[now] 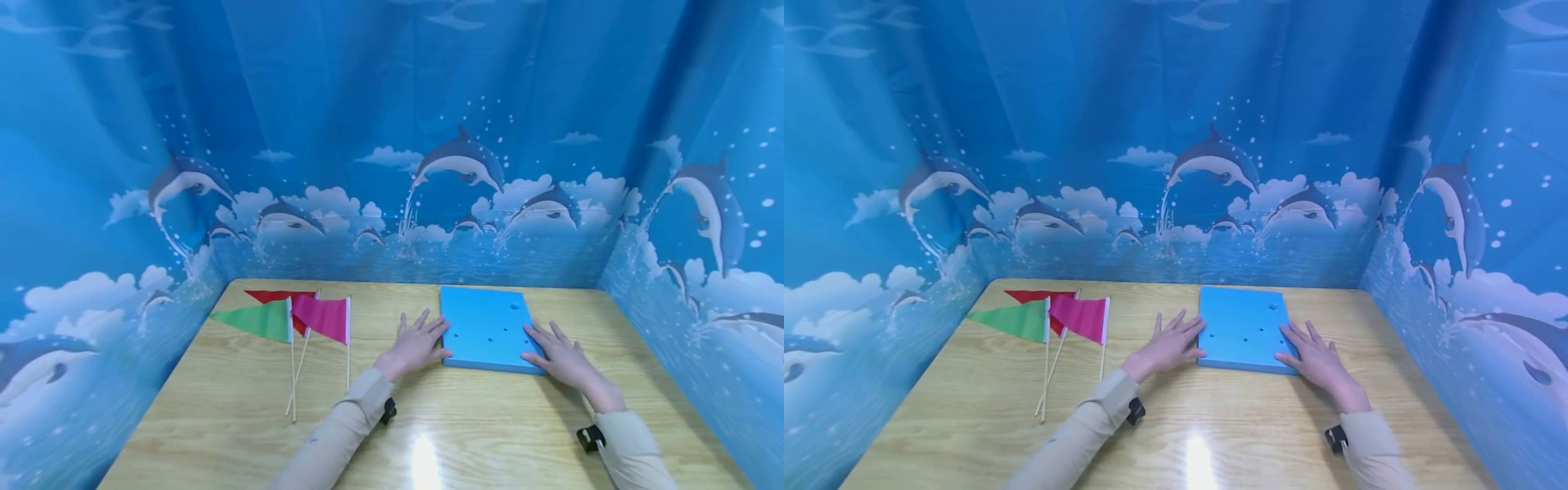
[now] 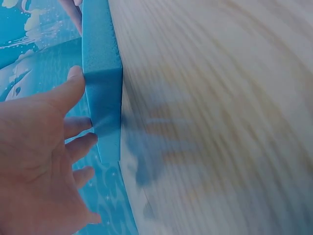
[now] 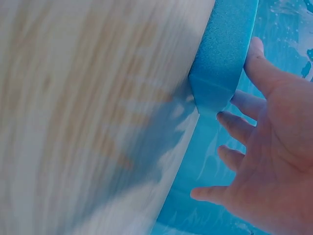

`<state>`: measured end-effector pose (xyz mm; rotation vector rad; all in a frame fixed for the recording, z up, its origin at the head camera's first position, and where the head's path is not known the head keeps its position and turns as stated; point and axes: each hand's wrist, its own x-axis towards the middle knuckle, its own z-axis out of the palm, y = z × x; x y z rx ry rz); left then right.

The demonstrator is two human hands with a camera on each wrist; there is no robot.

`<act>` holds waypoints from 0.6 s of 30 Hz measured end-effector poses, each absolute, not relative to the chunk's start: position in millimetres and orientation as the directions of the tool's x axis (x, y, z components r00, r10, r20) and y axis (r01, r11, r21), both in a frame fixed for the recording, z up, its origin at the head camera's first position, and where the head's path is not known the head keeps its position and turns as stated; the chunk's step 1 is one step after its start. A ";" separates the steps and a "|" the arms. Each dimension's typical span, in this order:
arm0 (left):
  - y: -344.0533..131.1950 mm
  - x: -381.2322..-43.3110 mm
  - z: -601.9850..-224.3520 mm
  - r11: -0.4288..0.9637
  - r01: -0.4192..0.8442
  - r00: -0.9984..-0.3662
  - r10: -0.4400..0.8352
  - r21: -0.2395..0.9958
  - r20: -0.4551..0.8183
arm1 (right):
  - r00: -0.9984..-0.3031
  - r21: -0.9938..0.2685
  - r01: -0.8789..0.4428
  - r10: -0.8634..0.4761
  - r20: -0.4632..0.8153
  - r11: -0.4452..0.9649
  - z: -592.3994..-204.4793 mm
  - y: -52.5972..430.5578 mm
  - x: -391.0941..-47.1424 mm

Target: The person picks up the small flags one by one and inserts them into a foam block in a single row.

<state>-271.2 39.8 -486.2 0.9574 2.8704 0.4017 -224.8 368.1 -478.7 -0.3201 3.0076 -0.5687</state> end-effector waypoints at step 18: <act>-4.2 -265.8 -483.3 0.786 0.531 -0.818 0.573 0.318 -0.050 | -0.968 -0.340 -0.235 -0.249 0.001 0.911 -478.7 321.9 -229.3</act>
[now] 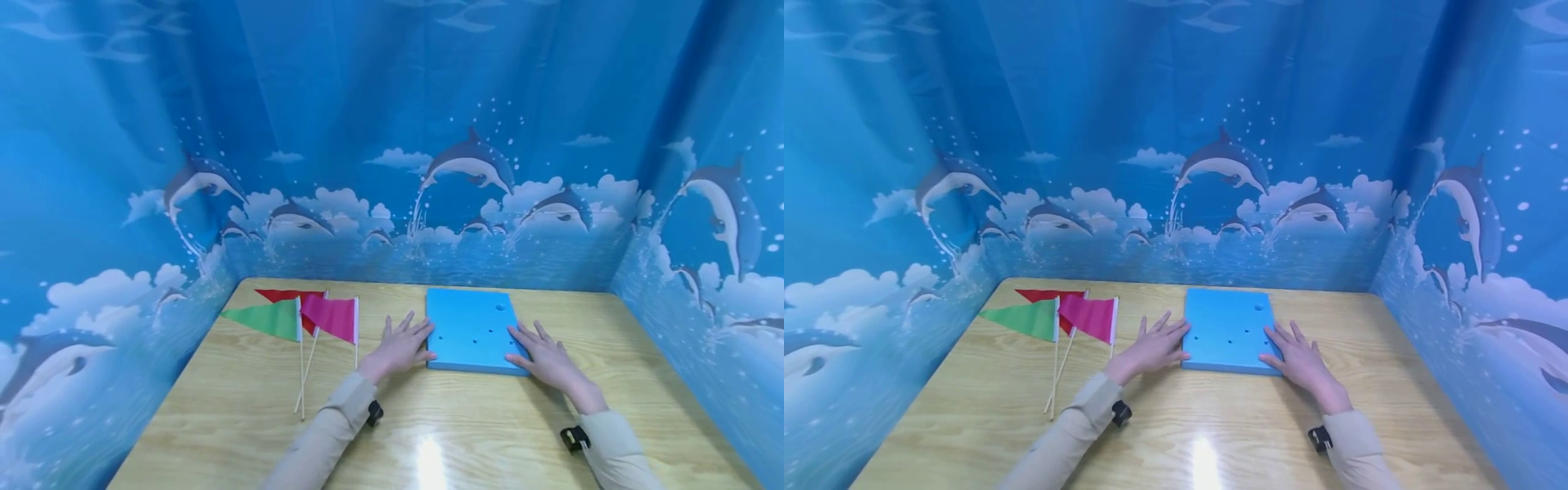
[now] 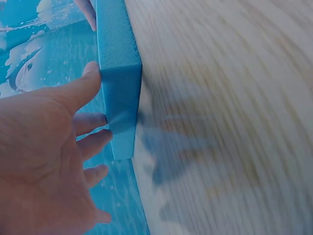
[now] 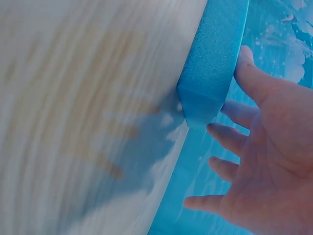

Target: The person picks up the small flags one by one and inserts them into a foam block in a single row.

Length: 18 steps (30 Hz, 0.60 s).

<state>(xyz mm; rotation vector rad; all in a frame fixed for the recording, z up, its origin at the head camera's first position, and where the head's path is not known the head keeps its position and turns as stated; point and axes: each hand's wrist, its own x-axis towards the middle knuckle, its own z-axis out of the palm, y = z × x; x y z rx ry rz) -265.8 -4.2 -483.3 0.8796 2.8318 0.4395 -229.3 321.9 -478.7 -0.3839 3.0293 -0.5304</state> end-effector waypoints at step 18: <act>-55.1 -261.1 -478.1 0.798 0.466 -0.845 0.529 0.383 -0.075 | -0.952 -0.350 -0.282 -0.305 -0.011 0.893 -477.7 277.1 -230.4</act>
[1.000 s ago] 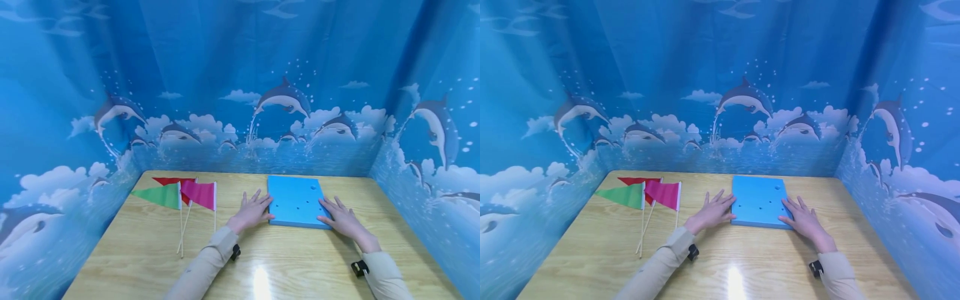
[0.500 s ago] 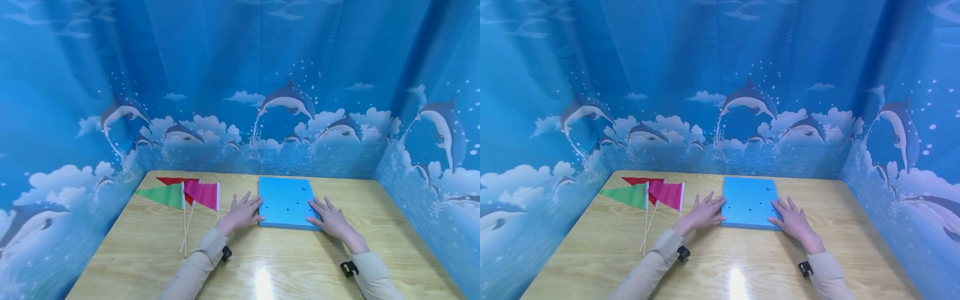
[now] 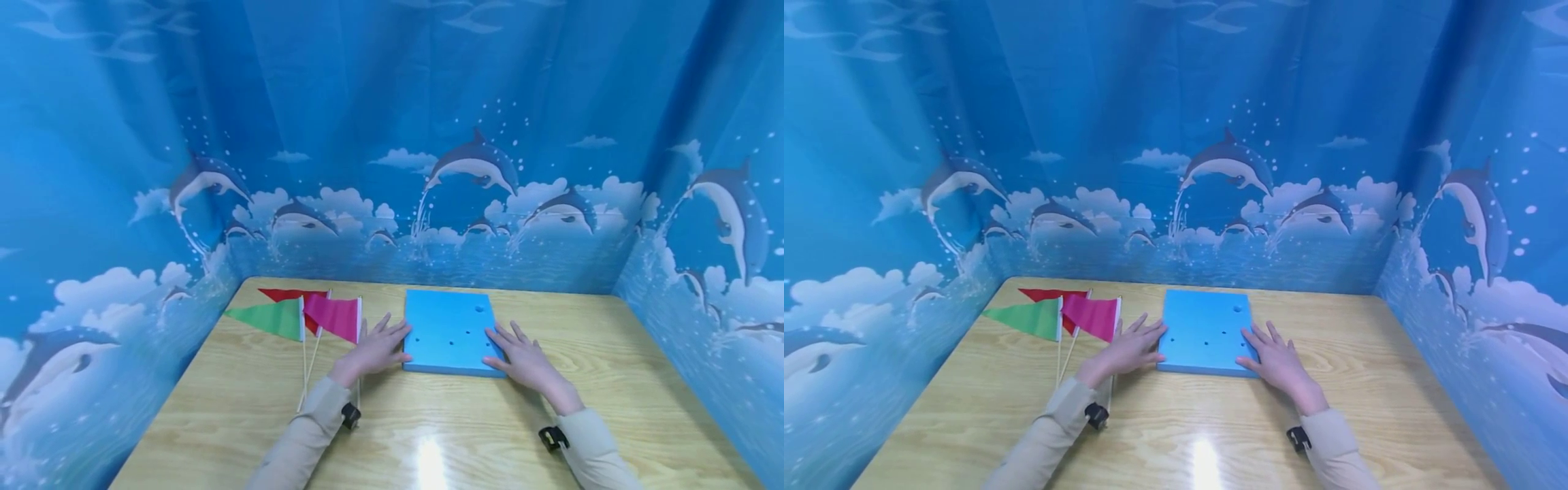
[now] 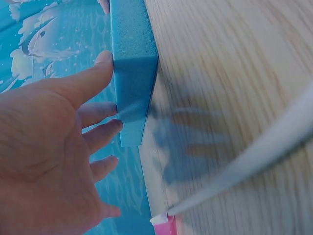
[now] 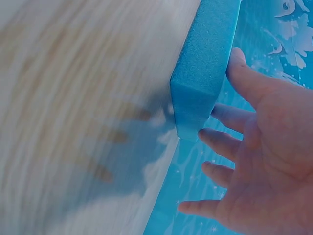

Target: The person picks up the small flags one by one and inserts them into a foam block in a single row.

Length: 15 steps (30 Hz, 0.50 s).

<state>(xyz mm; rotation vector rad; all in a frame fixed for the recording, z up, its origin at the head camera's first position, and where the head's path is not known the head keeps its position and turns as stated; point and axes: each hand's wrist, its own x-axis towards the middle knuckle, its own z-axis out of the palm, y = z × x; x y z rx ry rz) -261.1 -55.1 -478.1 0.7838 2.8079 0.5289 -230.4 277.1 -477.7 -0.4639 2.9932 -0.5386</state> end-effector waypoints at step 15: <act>-74.6 -252.0 -482.5 0.789 0.457 -0.856 0.516 0.412 -0.039 | -0.936 -0.353 -0.337 -0.350 0.028 0.873 -479.8 266.0 -225.1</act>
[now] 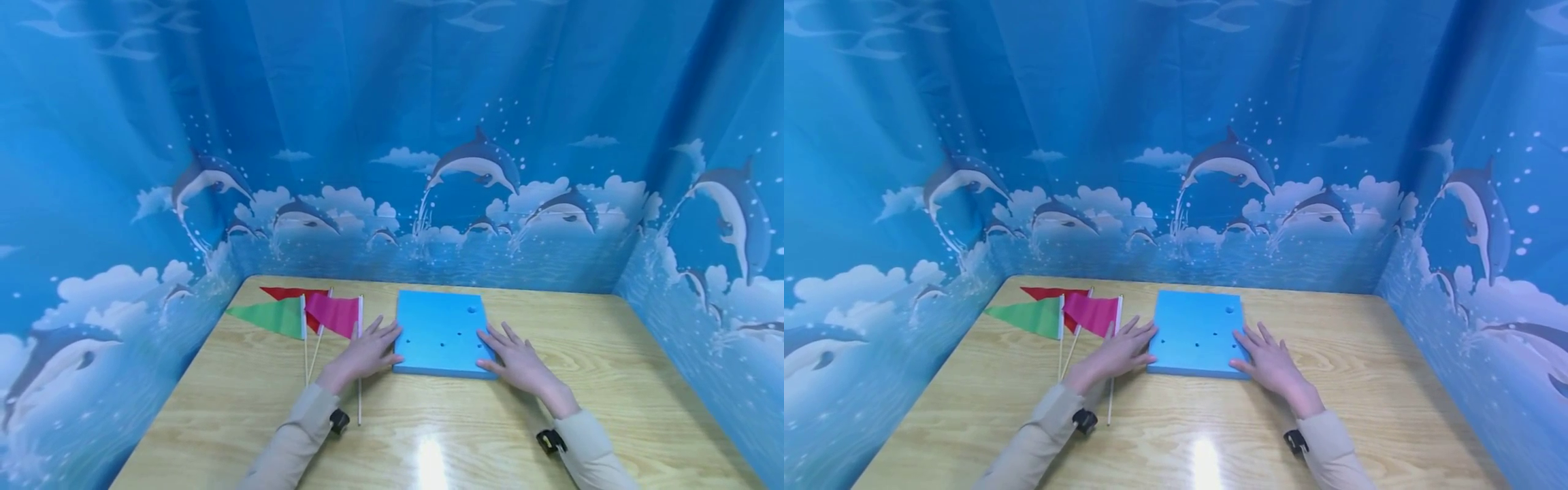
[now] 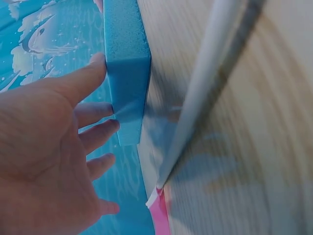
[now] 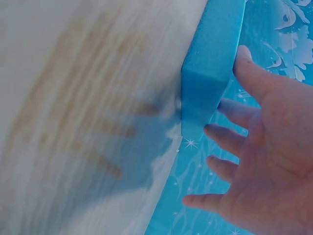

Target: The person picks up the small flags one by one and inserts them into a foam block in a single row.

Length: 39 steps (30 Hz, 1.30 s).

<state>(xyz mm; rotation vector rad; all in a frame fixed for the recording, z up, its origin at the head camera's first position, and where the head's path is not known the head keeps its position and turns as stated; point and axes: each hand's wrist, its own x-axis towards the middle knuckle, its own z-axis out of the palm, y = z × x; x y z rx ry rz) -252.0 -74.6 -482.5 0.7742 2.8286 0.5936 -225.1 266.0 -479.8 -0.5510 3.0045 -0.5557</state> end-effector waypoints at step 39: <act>-99.2 -208.8 -475.4 0.777 0.445 -0.859 0.510 0.445 -0.030 | -0.889 -0.318 -0.453 -0.451 0.085 0.833 -482.1 255.6 -198.4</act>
